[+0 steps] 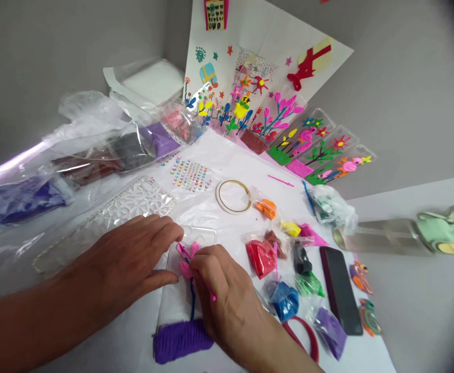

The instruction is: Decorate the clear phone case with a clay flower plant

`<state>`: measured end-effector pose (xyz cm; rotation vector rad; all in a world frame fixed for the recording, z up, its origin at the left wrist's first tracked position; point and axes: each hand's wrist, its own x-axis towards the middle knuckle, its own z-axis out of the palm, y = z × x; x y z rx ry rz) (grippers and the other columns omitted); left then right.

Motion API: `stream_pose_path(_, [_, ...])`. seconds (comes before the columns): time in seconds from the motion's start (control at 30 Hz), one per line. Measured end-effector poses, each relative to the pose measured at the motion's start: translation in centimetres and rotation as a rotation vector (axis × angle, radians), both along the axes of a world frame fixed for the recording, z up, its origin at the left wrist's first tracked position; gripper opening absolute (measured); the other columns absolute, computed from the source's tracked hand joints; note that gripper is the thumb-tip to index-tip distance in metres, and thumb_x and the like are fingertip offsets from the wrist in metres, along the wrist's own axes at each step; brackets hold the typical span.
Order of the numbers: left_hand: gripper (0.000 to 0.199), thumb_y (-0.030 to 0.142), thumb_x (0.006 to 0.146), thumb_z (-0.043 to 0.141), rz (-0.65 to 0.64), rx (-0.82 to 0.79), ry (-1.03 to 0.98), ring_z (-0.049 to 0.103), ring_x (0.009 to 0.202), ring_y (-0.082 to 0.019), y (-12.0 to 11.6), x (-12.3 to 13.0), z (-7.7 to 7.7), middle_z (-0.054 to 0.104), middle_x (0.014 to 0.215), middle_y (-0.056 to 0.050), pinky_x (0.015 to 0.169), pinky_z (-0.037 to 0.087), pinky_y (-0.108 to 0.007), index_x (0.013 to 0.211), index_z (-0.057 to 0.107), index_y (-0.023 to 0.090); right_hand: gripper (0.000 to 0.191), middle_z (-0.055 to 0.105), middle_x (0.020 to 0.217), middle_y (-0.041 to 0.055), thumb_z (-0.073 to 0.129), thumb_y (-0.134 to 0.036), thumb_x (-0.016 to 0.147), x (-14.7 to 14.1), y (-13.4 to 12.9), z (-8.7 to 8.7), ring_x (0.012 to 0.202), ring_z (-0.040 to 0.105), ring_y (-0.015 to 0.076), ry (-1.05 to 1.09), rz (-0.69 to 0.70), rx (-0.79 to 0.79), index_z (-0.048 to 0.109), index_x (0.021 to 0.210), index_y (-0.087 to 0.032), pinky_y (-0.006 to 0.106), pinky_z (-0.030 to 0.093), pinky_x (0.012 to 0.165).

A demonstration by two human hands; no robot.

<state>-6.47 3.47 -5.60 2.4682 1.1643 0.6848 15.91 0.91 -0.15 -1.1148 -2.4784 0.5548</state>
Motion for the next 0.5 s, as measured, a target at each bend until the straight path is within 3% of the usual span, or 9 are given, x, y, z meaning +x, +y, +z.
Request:
stream_pose_path(0.13, [0.025, 0.039, 0.099, 0.067, -0.011, -0.039, 0.015, 0.067, 0.091, -0.024, 0.2, -0.2, 0.1, 0.067, 0.103, 0.0, 0.079, 0.047, -0.036, 0.116, 0.052, 0.027, 0.029, 0.061, 0.084, 0.0054, 0.038, 0.005, 0.097, -0.2, -0.1, 0.0, 0.07, 0.056, 0.0206, -0.046, 0.041, 0.081, 0.047, 0.104, -0.022, 0.029, 0.049, 0.058])
stream_pose_path(0.37, [0.035, 0.038, 0.096, 0.074, -0.022, 0.019, 0.058, 0.069, 0.089, -0.025, 0.2, -0.6, 0.9, 0.069, 0.105, -0.001, 0.081, 0.05, -0.037, 0.12, 0.051, 0.026, 0.027, 0.065, 0.097, 0.0068, 0.044, -0.001, 0.102, 1.1, -0.4, -0.1, 0.082, 0.064, 0.0189, 0.147, -0.085, -0.004, 0.05, 0.118, -0.022, 0.029, 0.055, 0.07])
stream_pose_path(0.5, [0.033, 0.038, 0.097, 0.072, -0.014, 0.013, 0.054, 0.069, 0.085, -0.024, 0.3, -0.5, 0.9, 0.067, 0.099, 0.001, 0.076, 0.049, -0.036, 0.118, 0.049, 0.027, 0.028, 0.065, 0.097, 0.006, 0.045, 0.0, 0.1, 1.5, -0.5, 0.2, 0.084, 0.064, 0.0183, 0.134, -0.078, -0.039, 0.05, 0.115, -0.023, 0.028, 0.055, 0.072])
